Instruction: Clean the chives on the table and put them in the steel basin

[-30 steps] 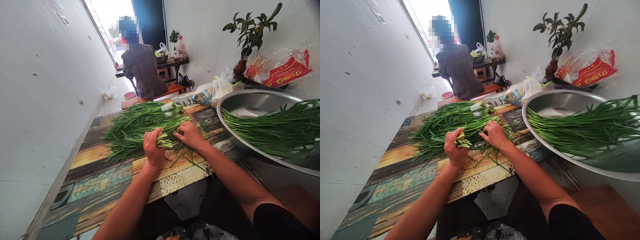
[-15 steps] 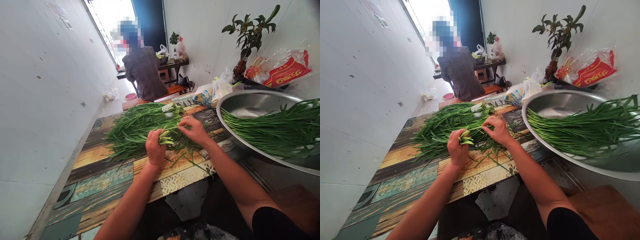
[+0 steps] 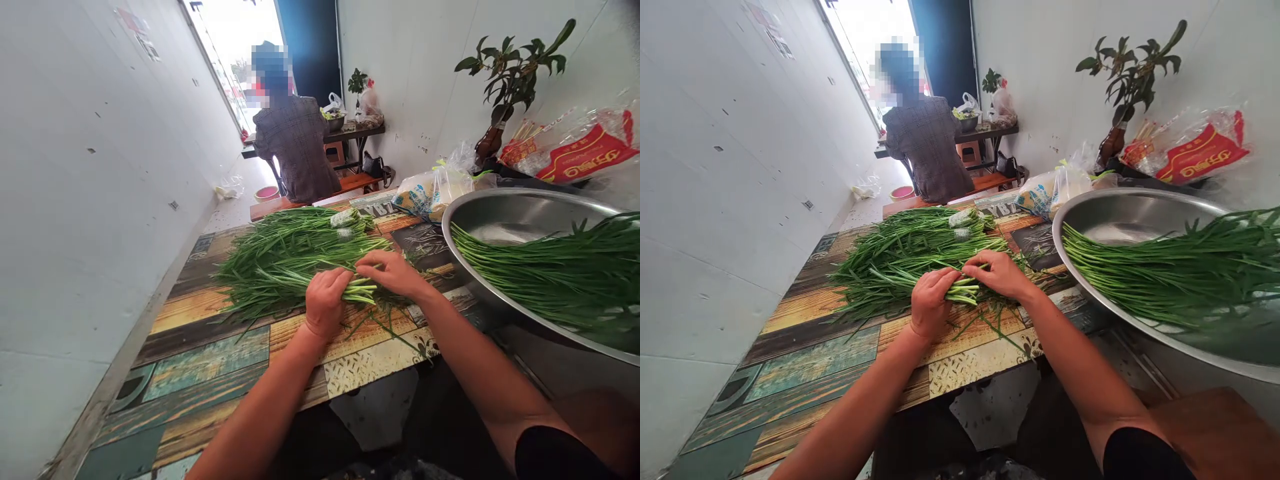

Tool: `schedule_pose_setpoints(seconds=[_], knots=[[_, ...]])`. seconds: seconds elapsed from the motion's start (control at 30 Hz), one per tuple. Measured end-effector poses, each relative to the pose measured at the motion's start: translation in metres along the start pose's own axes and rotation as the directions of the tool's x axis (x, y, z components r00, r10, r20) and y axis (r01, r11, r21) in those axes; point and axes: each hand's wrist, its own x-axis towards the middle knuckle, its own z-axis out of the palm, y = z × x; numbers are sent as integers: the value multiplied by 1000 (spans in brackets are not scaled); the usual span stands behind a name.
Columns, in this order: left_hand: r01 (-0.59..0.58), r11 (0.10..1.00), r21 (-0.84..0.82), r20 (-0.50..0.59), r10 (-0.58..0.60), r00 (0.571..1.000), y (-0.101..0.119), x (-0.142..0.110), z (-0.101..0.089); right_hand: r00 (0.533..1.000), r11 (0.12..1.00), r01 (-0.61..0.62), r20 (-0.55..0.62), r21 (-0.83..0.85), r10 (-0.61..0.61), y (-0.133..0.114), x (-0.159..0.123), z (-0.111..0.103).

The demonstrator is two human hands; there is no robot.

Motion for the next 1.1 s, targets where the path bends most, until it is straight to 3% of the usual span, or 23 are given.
schedule_pose_setpoints(seconds=[0.1,0.27,0.33,0.4,0.5,0.57,0.63,0.7,0.87,1.1], knots=[[-8,998,60,56,4,998,0,-1,2,996,997,77,49,7,-78,0,0,3],[-30,996,87,49,26,998,1,-1,3,985,1000,9,-175,6,-8,7,3,5],[-16,997,79,7,16,1000,1,-1,3,950,996,-66,-309,-52,47,14,5,-1],[6,998,67,-41,-4,999,1,-1,3,887,974,-158,-458,-164,67,21,6,-10],[34,998,50,-85,-29,996,0,-1,4,840,943,-216,-540,-253,47,25,6,-18],[44,998,45,-101,-40,994,0,-2,4,899,964,-192,-428,-185,97,21,5,-17],[44,998,46,-108,-39,993,0,-2,5,965,981,-187,-194,-43,175,12,3,-11],[33,998,46,-110,-28,994,0,-2,6,977,975,-207,-24,81,210,3,2,-3],[23,999,34,-93,-20,996,1,-3,5,986,971,-150,-45,185,161,-8,0,7],[74,997,-28,-66,-75,995,3,-2,3,1000,992,-6,-4,126,6,-6,0,0]])
